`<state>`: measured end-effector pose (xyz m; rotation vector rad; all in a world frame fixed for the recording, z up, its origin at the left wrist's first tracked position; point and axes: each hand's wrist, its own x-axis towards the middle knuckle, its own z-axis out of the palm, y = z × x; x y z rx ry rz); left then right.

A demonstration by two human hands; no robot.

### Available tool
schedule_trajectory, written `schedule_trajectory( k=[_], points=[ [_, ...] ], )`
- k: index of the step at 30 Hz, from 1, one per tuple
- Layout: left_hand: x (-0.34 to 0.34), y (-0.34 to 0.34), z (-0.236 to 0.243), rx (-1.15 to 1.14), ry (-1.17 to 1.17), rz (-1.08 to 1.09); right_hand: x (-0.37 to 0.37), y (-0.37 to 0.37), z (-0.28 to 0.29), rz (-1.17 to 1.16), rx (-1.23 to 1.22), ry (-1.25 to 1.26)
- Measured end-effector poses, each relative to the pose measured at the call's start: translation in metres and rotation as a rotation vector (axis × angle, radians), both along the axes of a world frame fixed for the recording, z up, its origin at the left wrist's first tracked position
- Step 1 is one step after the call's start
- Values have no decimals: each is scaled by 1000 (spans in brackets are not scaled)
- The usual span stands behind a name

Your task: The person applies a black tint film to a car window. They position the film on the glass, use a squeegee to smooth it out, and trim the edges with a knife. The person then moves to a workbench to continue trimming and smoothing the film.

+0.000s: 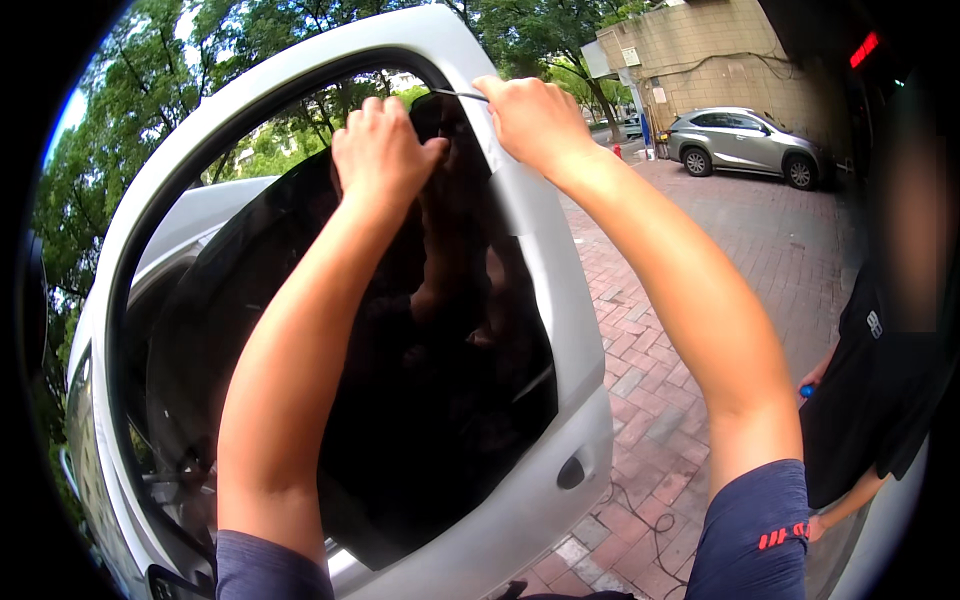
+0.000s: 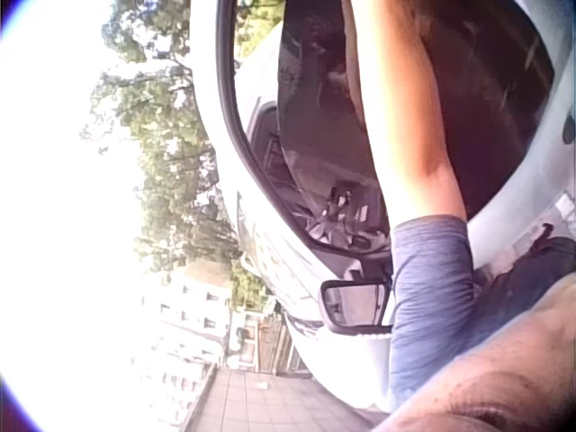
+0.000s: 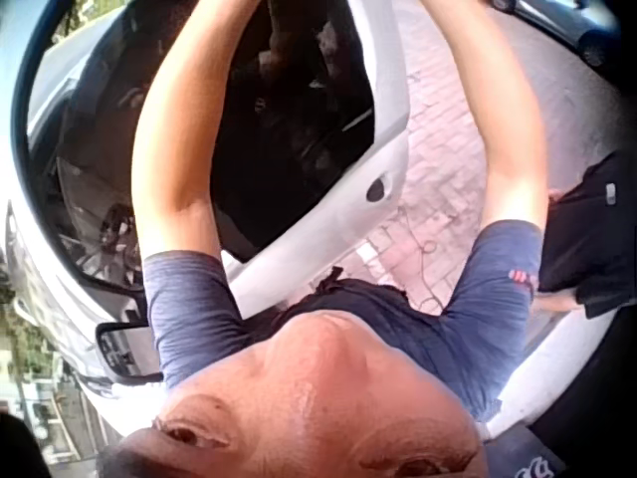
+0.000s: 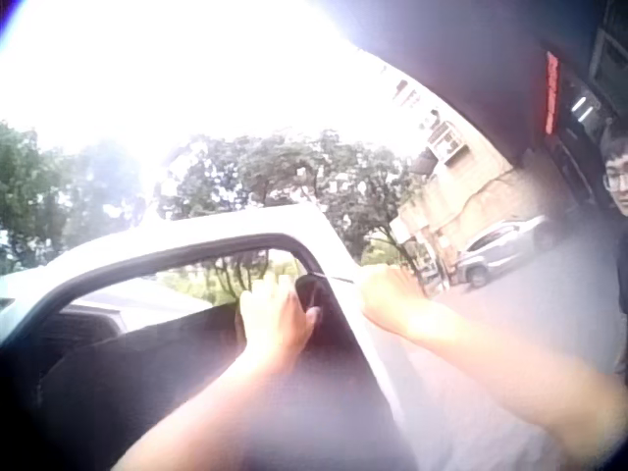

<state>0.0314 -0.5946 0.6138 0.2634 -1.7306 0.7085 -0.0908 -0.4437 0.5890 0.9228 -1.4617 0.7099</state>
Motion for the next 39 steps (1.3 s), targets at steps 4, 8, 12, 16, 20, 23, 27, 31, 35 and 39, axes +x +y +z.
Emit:
schedule_trajectory(
  k=[4, 8, 12, 16, 20, 23, 27, 31, 35, 39],
  points=[
    [-7, -19, 33, 123, -130, -49, -8, 9, -14, -47, 91, 60],
    [0, -29, 61, 198, -275, -195, -13, 0, -12, -105, 158, 171],
    [-8, -41, 74, 133, -335, -201, -8, -16, -3, -125, 199, 189],
    [-16, -41, 73, 154, -316, -255, -18, -27, 2, -76, 166, 215],
    [-13, -46, 67, 157, -278, -298, -17, -35, 0, -50, 148, 196],
    [-12, -46, 64, 158, -259, -322, -15, -36, 2, -83, 171, 162],
    [-13, -42, 63, 175, -243, -329, -14, -39, 6, -121, 184, 169],
    [-15, -44, 64, 174, -220, -323, -9, -43, 11, -138, 210, 159],
    [-16, -50, 64, 189, -206, -307, -6, -45, 9, -167, 218, 165],
    [-18, -48, 59, 211, -196, -293, -20, -47, 8, -211, 229, 153]
  ],
)
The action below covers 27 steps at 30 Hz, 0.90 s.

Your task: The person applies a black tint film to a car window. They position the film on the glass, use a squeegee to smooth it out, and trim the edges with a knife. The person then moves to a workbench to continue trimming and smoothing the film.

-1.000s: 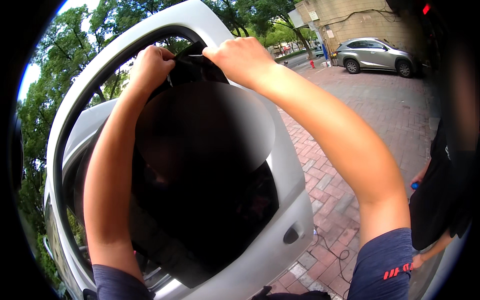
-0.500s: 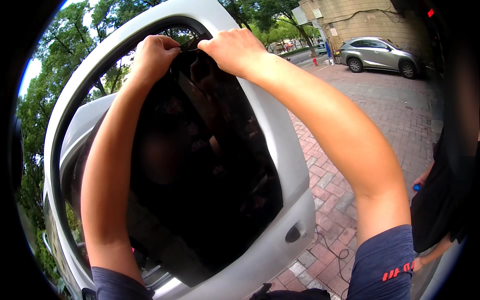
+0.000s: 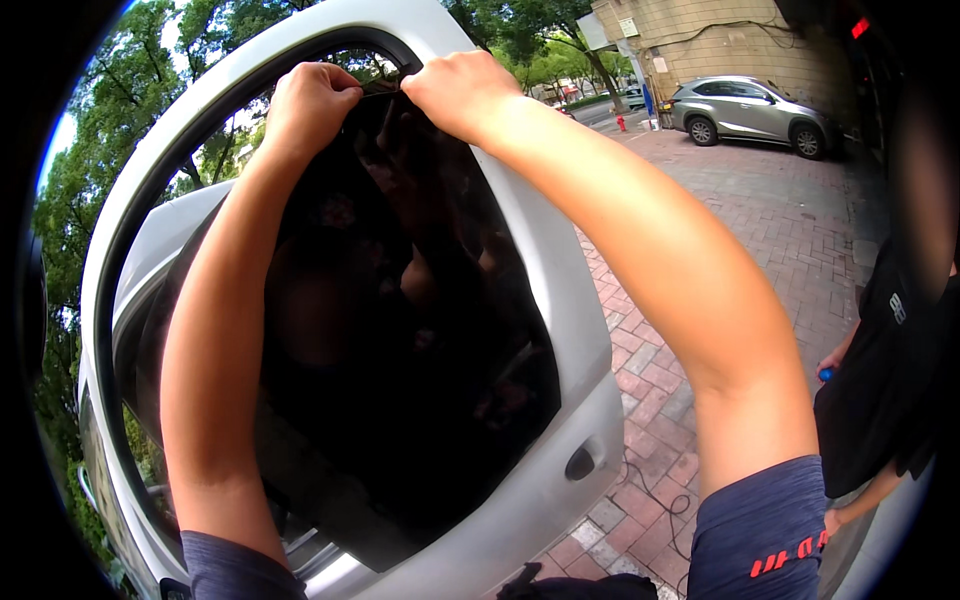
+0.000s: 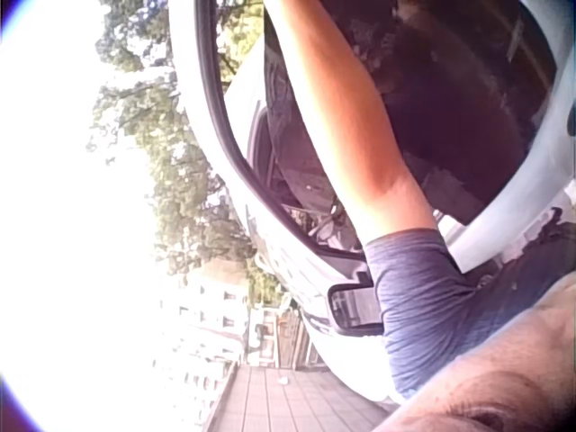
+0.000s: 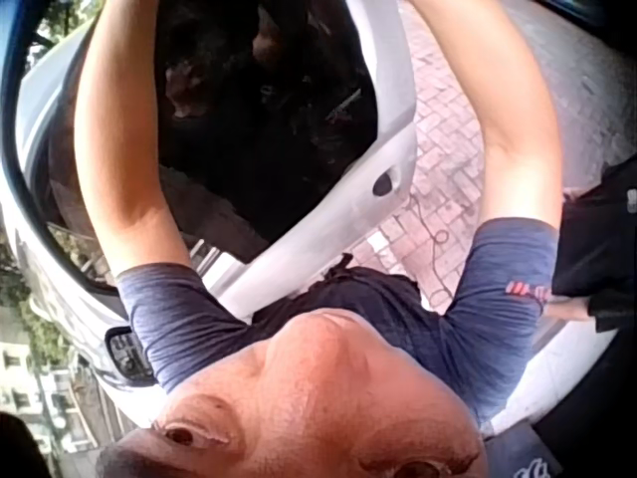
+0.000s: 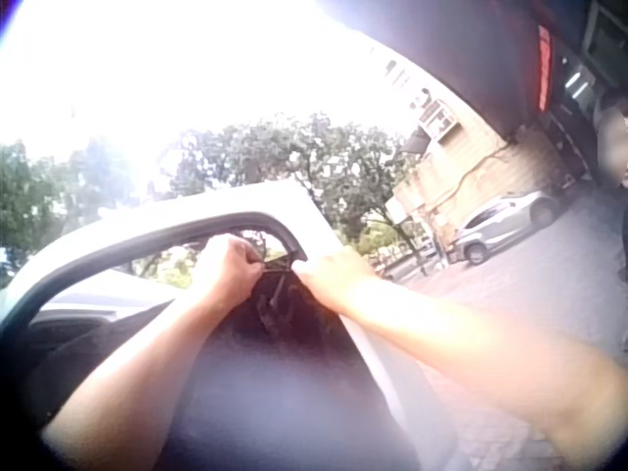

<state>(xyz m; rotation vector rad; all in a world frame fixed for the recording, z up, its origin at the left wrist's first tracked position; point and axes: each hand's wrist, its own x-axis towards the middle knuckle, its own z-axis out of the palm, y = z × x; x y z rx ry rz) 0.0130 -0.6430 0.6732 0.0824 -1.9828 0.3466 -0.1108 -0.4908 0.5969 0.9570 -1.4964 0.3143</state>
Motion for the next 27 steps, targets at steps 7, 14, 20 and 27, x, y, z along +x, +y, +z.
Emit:
schedule_trajectory(
  k=[7, 14, 20, 27],
  points=[
    [6, 3, 1, -8, 13, 10, 6, 6, 2, -135, 36, -12],
    [5, 2, -2, -37, 30, 47, 31, 6, -5, -168, 18, -105],
    [12, 12, -7, -85, 99, -38, 23, 4, -10, -142, -66, -87],
    [60, 39, -6, 35, 241, -339, 23, 16, -27, 71, -290, -163]
  ],
)
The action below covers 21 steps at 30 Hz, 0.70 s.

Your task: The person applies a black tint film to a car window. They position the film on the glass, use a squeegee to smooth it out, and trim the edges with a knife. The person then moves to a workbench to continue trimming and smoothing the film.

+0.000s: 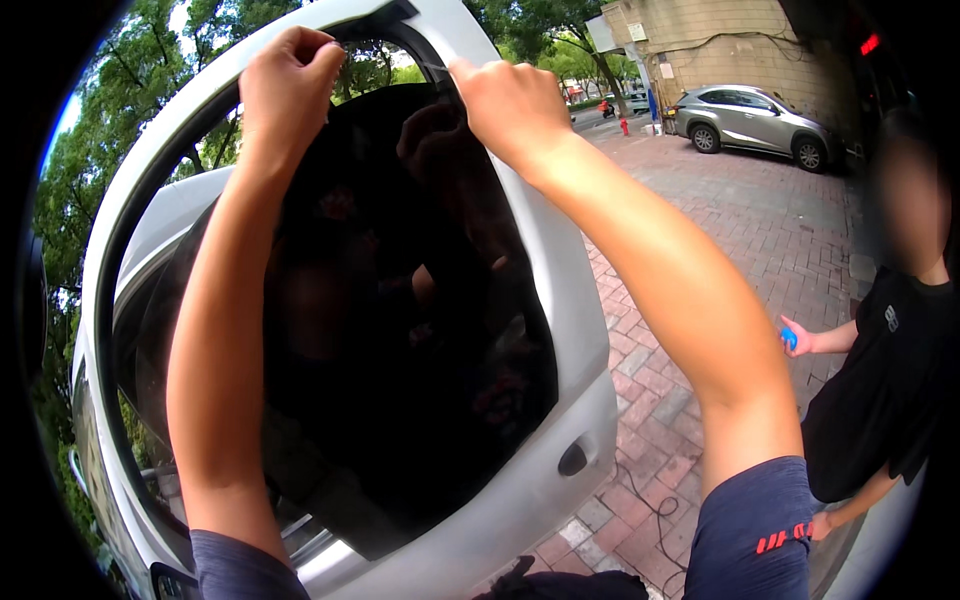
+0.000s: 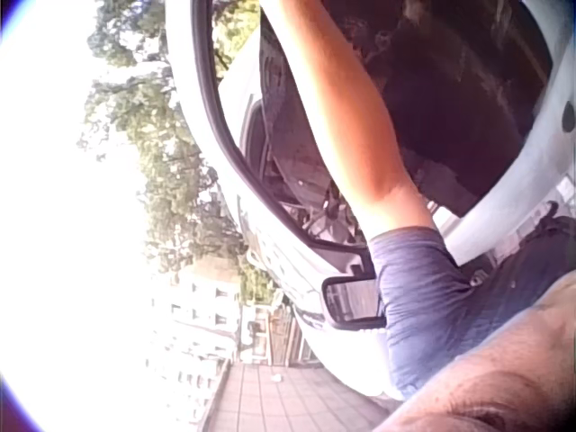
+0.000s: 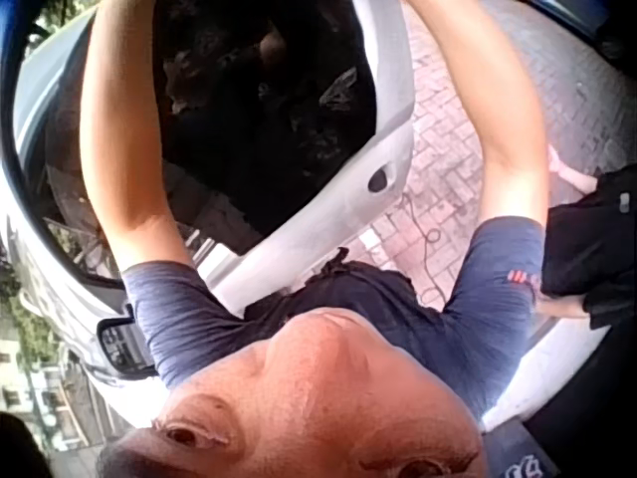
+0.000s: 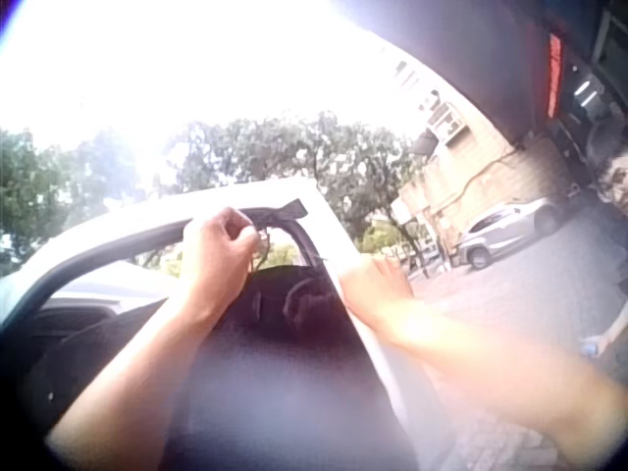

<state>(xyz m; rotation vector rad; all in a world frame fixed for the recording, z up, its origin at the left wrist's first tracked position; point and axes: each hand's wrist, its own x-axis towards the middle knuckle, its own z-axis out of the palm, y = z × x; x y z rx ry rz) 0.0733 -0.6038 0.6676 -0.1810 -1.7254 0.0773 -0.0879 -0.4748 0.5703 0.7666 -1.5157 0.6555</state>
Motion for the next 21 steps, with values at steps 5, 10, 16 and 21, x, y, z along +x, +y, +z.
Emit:
schedule_trajectory(
  k=[5, 10, 16, 21],
  points=[
    [71, 60, -134, 369, -452, -535, -38, 20, 18, 537, -46, -140],
    [148, 95, -375, 847, -1332, -644, -13, -29, 62, 333, 342, -131],
    [305, 67, -707, 1215, -1124, 395, -4, -25, 84, 168, 406, -360],
    [479, 140, -801, 1525, -1096, 1038, -3, -15, 67, 292, 371, -369]
  ],
)
